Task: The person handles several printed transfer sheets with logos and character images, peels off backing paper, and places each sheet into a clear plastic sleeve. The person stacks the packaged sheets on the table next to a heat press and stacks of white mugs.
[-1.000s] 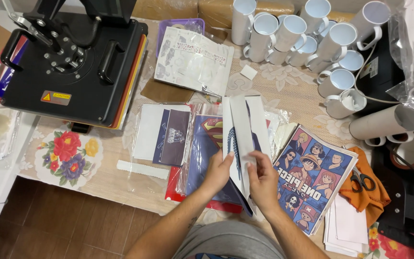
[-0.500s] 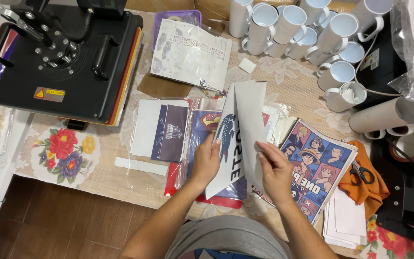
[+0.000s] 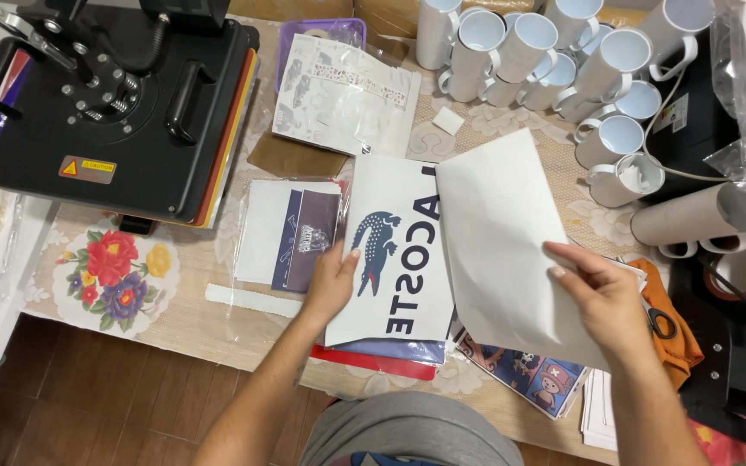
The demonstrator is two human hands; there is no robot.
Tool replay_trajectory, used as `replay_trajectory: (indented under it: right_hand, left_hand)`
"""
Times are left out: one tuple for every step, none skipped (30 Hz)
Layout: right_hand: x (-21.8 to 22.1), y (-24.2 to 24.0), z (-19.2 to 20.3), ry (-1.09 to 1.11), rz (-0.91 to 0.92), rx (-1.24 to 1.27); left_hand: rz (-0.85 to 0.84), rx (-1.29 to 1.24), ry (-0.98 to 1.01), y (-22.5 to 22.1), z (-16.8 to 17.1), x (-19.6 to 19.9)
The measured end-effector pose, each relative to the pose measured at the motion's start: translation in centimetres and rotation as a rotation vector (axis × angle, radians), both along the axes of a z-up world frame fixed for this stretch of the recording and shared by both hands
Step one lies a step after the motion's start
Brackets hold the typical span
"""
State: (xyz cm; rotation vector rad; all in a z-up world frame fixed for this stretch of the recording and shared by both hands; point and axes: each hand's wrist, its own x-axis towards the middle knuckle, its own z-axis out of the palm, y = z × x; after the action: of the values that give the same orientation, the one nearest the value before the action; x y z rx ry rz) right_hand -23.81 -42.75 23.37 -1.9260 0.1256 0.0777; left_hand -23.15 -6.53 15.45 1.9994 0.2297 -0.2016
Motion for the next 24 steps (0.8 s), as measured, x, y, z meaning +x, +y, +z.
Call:
replay_trajectory:
  right_hand:
    - [0.0,-0.5,-0.1,0.0,0.002,-0.001]
    - [0.1,-1.1,-0.2,0.075,-0.037,0.021]
    - [0.0,-1.6,-0.3,0.151,-0.076,0.043]
    - [0.0,-2.2,-0.9,0.153,-0.075,0.042]
    - [0.0,-2.7,-1.4,0.178,-0.063,0.075]
    - [0.1,-3.3,-2.0,0.203,-0.052,0.109]
    - [0.1,-3.4,-1.9,0.204,-0.052,0.109]
    - [0.1,-3.5,-1.9,0.22,-0.06,0.101]
    - [0.1,-3.5,-1.9,0.236,-0.068,0.095]
    - [0.1,-4.0,-2.3,0.237,-0.067,0.096]
    - [0.1,-4.5,-2.6,0.258,-0.072,0.117]
    - [0.1,-4.9,-3.0,0.28,-0.077,0.138]
    - [0.1,-5.3,-3.0,0.28,-0.079,0.139]
    - [0.0,-5.7,-3.0,0.297,-0.068,0.132]
    - [0.0,-6.1,-3.0,0.314,-0.056,0.125]
    - [0.0,-6.4,-2.6,0.314,-0.057,0.125]
    - [0.1,-6.7,-2.3,0.344,-0.062,0.126]
    - [0.1,-6.9,-1.9,0.374,-0.066,0.127]
    - [0.3,-7.2,-1.3,0.373,-0.068,0.126]
    - [0.5,-7.4,-0.6,0.352,-0.02,0.071]
    - [0.6,-7.7,0.0,0.334,0.026,0.016]
    - [0.6,-8.1,0.6,0.337,0.023,0.015]
    - [0.8,-8.4,1.1,0.344,0.067,-0.017]
    - [0.9,-8.7,1.7,0.352,0.111,-0.05]
  left_hand:
    - [0.002,-0.001,0.0,0.5,-0.5,0.1]
    - [-0.008,-0.024,-0.022,1.1,-1.0,0.2]
    - [-0.019,-0.046,-0.043,1.6,-1.6,0.2]
    - [-0.018,-0.046,-0.041,1.9,-1.7,0.1]
    - [-0.028,-0.058,-0.049,2.2,-1.8,0.1]
    - [-0.038,-0.069,-0.056,2.5,-1.9,0.0]
    - [-0.038,-0.069,-0.055,2.7,-1.8,0.0]
    - [-0.047,-0.059,-0.035,2.9,-1.6,-0.1]
    - [-0.056,-0.047,-0.015,3.1,-1.4,-0.2]
    - [-0.055,-0.046,-0.014,3.2,-1.3,-0.1]
    - [-0.062,-0.043,-0.007,3.3,-1.1,-0.1]
    - [-0.07,-0.04,0.0,3.3,-0.9,-0.2]
    - [-0.072,-0.04,0.0,3.5,-1.0,-0.1]
    - [-0.084,0.004,0.042,3.7,-1.0,0.0]
    - [-0.094,0.047,0.083,3.9,-1.1,0.0]
    - [-0.095,0.047,0.083,4.1,-1.3,0.1]
    - [-0.108,0.052,0.078,4.4,-1.4,0.3]
    - [-0.12,0.058,0.073,4.7,-1.6,0.4]
    - [-0.122,0.057,0.071,4.9,-1.6,0.6]
    - [-0.129,0.077,0.104,5.1,-1.5,0.8]
    - [-0.137,0.097,0.14,5.3,-1.5,0.8]
    - [-0.14,0.096,0.143,5.4,-1.6,0.7]
    - [-0.156,0.072,0.141,5.5,-1.6,0.8]
    - [-0.173,0.048,0.139,5.6,-1.6,0.9]
